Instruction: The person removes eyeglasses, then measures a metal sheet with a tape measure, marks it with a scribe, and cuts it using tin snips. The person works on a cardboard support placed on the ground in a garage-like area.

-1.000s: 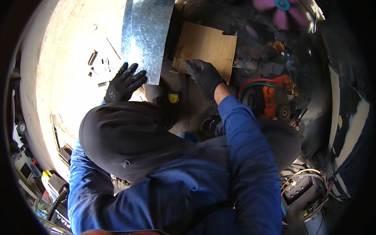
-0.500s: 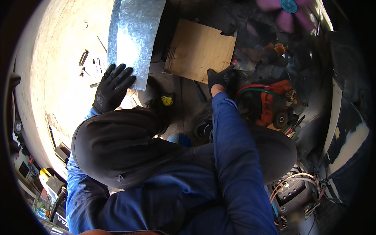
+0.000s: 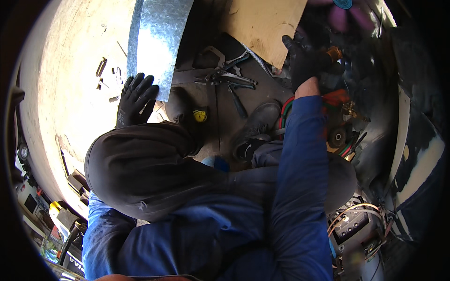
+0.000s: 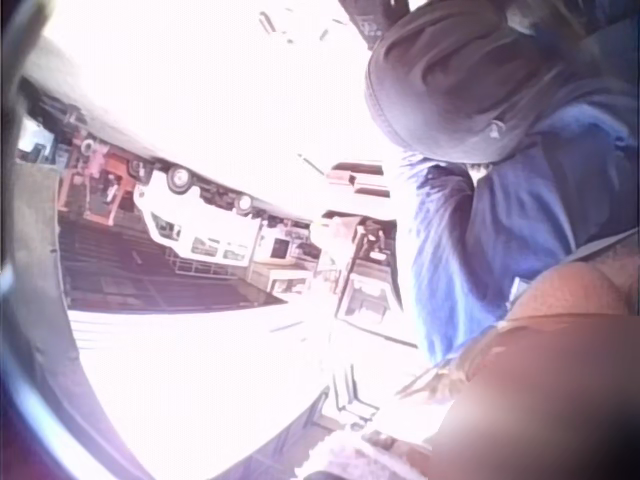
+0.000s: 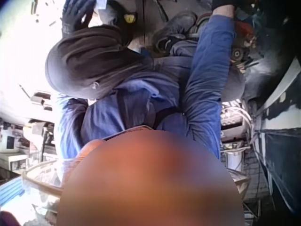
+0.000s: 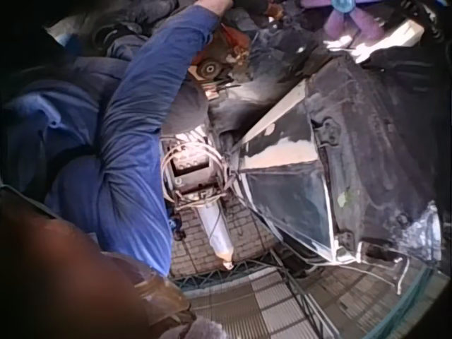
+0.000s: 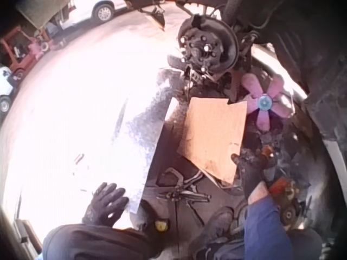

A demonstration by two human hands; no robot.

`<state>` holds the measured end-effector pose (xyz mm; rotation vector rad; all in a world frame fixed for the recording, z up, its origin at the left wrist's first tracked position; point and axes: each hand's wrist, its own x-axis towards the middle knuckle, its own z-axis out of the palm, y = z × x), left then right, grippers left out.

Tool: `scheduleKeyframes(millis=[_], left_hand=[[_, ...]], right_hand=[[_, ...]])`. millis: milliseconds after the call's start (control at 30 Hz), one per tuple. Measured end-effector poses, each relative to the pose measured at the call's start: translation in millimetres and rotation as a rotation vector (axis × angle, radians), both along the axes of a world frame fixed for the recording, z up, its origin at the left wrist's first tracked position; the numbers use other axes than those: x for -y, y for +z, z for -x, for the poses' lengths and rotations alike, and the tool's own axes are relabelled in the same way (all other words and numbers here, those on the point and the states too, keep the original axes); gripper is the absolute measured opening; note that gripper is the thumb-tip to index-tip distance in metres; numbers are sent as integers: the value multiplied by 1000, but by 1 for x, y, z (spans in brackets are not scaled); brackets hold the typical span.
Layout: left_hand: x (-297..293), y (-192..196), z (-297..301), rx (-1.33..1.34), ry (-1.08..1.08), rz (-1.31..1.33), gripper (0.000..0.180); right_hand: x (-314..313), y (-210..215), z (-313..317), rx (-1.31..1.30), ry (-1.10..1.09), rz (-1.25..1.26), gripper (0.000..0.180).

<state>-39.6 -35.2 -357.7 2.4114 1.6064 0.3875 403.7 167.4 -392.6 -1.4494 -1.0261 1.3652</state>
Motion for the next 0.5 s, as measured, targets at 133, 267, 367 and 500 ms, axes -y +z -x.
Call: scheduleKeyframes(millis=[133, 267, 367, 500], left_hand=[[-1, -2, -1, 5, 4, -13, 51], [0, -4, -1, -19, 53, -47, 54], [7, -7, 2, 74, 168, -44, 58], [29, -15, 12, 139, 302, -60, 76]], right_hand=[[-33, -5, 7, -29, -65, 118, 38], [-11, -56, 28, 114, -1, 217, 48], [44, -94, 60, 971, 457, -43, 84], [89, -119, 82, 1489, 982, -206, 100]])
